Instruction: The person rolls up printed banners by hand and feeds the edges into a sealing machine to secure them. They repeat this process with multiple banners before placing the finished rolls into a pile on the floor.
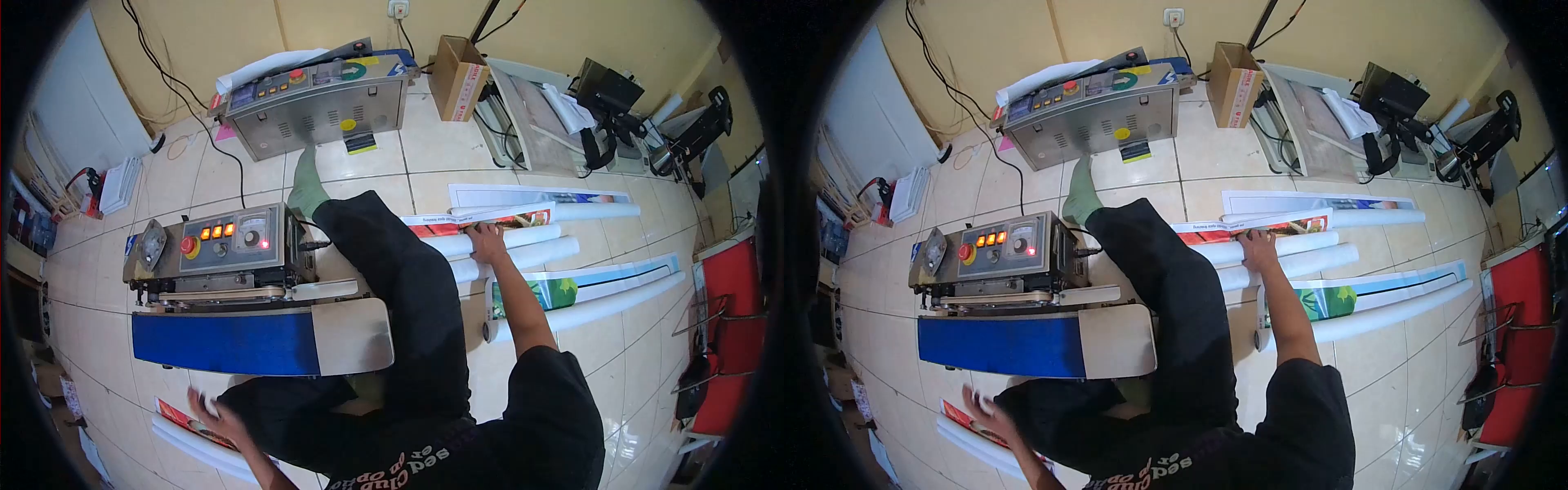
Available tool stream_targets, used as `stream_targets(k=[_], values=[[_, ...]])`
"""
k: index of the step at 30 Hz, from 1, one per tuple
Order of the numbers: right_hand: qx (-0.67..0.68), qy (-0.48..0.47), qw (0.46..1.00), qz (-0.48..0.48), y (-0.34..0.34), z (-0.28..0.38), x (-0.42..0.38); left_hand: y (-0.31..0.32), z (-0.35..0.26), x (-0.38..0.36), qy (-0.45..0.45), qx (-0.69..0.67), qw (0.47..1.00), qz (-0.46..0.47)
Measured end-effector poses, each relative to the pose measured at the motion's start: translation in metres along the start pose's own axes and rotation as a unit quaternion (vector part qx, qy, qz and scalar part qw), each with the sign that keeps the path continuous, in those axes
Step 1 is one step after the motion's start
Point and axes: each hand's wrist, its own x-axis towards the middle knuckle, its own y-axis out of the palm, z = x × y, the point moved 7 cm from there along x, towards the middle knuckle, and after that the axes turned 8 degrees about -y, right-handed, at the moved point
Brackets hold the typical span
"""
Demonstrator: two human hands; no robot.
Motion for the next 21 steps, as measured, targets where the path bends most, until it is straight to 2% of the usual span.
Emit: stream_targets(k=[1,2,4,5,7,9,10,12,13,15,16,18,19,21], values=[[-0.036,-0.023,0.999,0.032,-0.005,0.002,0.001,0.027,-0.026,0.002,-0.024,-0.07,0.997,0.017],[-0.039,-0.022,0.999,0.027,-0.008,-0.002,0.003,0.054,-0.051,-0.002,0.011,-0.094,0.994,0.058],[0.079,0.013,0.993,-0.084,-0.028,-0.02,0.006,0.099,-0.116,-0.016,0.085,-0.134,0.976,0.149],[0.073,0.005,0.994,-0.087,-0.036,-0.023,0.002,0.113,-0.154,-0.027,0.124,-0.145,0.961,0.199],[0.031,-0.002,0.983,-0.18,-0.069,-0.025,-0.012,0.129,-0.208,-0.055,0.116,-0.252,0.913,0.298],[-0.038,-0.015,0.977,-0.208,-0.107,-0.005,-0.038,0.144,-0.223,-0.082,0.04,-0.312,0.856,0.411],[-0.048,-0.02,0.972,-0.23,-0.119,-0.003,-0.051,0.148,-0.223,-0.092,0.031,-0.309,0.858,0.41],[-0.054,-0.001,0.963,-0.262,-0.144,-0.006,-0.083,0.172,-0.208,-0.127,-0.138,-0.362,0.764,0.515],[-0.051,0.024,0.959,-0.279,-0.156,-0.01,-0.095,0.174,-0.203,-0.134,-0.144,-0.363,0.763,0.515],[0.016,0.052,0.957,-0.286,-0.171,-0.018,-0.122,0.181,-0.194,-0.151,-0.269,-0.447,0.668,0.53],[0.036,0.032,0.96,-0.274,-0.178,-0.006,-0.132,0.181,-0.192,-0.149,-0.272,-0.45,0.668,0.526],[0.12,-0.044,0.96,-0.25,-0.185,0.045,-0.147,0.182,-0.184,-0.16,-0.374,-0.463,0.548,0.587],[0.182,-0.098,0.95,-0.234,-0.182,0.083,-0.153,0.18,-0.18,-0.158,-0.379,-0.46,0.549,0.585],[0.19,-0.221,0.946,-0.143,-0.148,0.152,-0.158,0.176,-0.181,-0.144,-0.407,-0.562,0.468,0.548]])
